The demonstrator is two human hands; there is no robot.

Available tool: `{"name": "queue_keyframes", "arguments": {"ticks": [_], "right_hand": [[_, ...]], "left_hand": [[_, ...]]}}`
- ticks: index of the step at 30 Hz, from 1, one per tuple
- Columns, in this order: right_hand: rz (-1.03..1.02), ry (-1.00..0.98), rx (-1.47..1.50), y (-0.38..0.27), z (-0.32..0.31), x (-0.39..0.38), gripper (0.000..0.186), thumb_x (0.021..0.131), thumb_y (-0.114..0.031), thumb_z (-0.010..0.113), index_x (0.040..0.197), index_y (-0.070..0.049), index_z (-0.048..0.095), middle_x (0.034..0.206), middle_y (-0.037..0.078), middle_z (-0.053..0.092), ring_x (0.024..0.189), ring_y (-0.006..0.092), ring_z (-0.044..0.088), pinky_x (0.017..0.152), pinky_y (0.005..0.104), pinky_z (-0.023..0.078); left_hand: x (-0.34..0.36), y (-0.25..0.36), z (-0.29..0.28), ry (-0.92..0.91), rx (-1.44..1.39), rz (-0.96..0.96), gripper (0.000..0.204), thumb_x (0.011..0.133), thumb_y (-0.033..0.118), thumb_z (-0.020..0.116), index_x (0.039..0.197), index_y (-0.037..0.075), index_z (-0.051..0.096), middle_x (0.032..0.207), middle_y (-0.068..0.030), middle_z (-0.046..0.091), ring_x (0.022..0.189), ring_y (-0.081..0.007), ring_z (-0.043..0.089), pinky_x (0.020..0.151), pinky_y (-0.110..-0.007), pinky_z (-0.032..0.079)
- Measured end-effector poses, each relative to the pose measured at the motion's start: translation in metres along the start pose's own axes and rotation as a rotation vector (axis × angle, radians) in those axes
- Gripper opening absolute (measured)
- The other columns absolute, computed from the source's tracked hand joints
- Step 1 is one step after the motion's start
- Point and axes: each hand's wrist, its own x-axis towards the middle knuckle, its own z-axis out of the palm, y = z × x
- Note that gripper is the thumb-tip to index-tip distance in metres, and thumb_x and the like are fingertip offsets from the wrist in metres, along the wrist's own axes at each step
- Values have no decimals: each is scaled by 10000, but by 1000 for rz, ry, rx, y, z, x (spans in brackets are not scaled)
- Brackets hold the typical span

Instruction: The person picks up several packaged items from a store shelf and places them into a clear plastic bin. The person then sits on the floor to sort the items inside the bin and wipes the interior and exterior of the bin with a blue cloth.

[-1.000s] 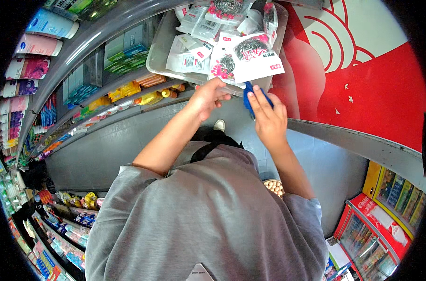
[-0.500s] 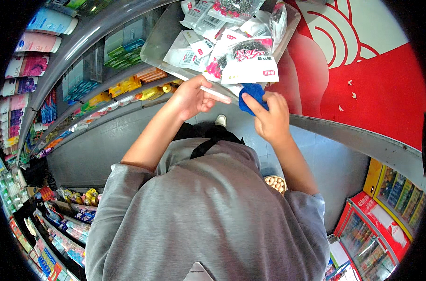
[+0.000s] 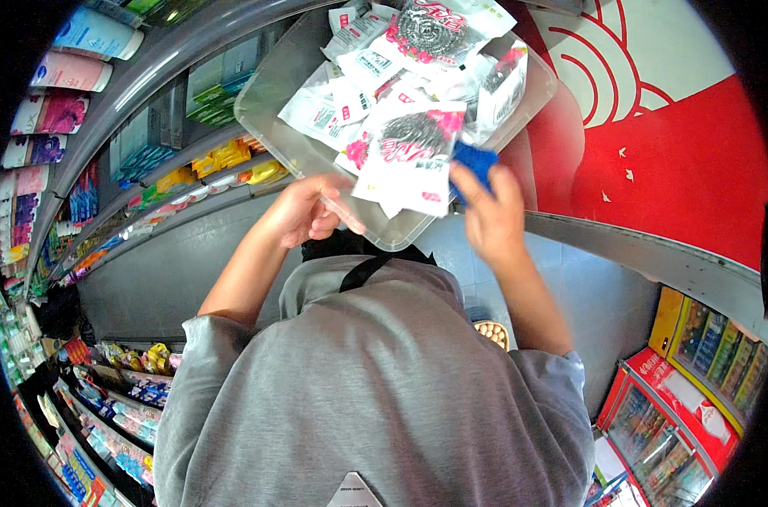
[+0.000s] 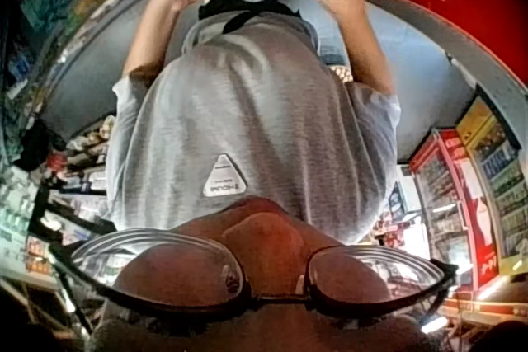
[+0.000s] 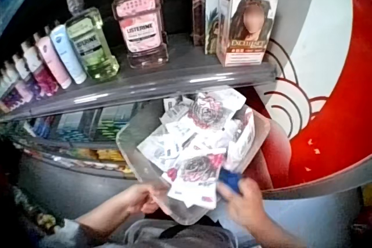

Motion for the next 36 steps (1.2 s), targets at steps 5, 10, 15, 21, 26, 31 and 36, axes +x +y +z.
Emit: {"name": "queue_keyframes", "arguments": {"ticks": [5, 10, 15, 21, 26, 31, 36], "right_hand": [[-171, -75, -9, -15, -12, -8, 414, 650, -44, 527, 999, -230, 650, 677, 67, 427, 647, 247, 474, 587, 355, 385], [-19, 158, -66, 31, -26, 9, 499, 630, 34, 553, 1067, -201, 614, 822, 109, 514, 705, 275, 505, 637, 359, 406], [145, 228, -46, 46, -29, 33, 554, 663, 115, 472, 1132, -163, 574, 884, 139, 505, 794, 264, 524, 735, 314, 427], [294, 235, 77, 39, -33, 54, 572, 656, 115, 407, 1139, -147, 567, 870, 147, 524, 842, 270, 526, 797, 317, 411], [151, 235, 133, 50, -38, 58, 567, 655, 91, 368, 1161, -94, 543, 899, 131, 528, 832, 257, 505, 809, 312, 395], [310, 140, 171, 6, -33, 39, 458, 748, -47, 444, 1202, -71, 497, 952, 160, 486, 896, 264, 484, 820, 322, 381], [400, 142, 121, 6, -32, 21, 352, 901, -169, 417, 1223, -36, 468, 1013, 172, 504, 912, 261, 486, 849, 324, 371]], "left_hand": [[-8, -11, -19, -146, 43, -48, 265, 739, 193, 437, 880, -28, 478, 774, -312, 591, 339, -83, 297, 289, -217, 246], [-19, -14, -6, -67, 66, -7, 340, 751, 224, 437, 858, -87, 523, 722, -287, 599, 287, -76, 279, 253, -204, 218], [-28, -20, -12, -81, 60, -24, 402, 745, 181, 434, 1076, -44, 411, 757, -309, 592, 294, -69, 276, 250, -197, 215], [-31, -23, -12, -45, 19, -29, 380, 739, 163, 440, 1050, -54, 437, 748, -306, 593, 297, -67, 272, 248, -195, 219], [-31, -22, -10, -51, 48, -11, 335, 741, 162, 443, 1004, -45, 449, 745, -306, 592, 301, -75, 283, 253, -198, 226], [-27, -28, -17, -77, 27, 7, 339, 748, 154, 422, 1000, -68, 467, 762, -291, 602, 316, -78, 293, 272, -206, 241], [-26, -26, -16, -83, 97, 29, 315, 754, 150, 413, 965, -71, 489, 779, -271, 614, 333, -75, 302, 295, -211, 255]]}}
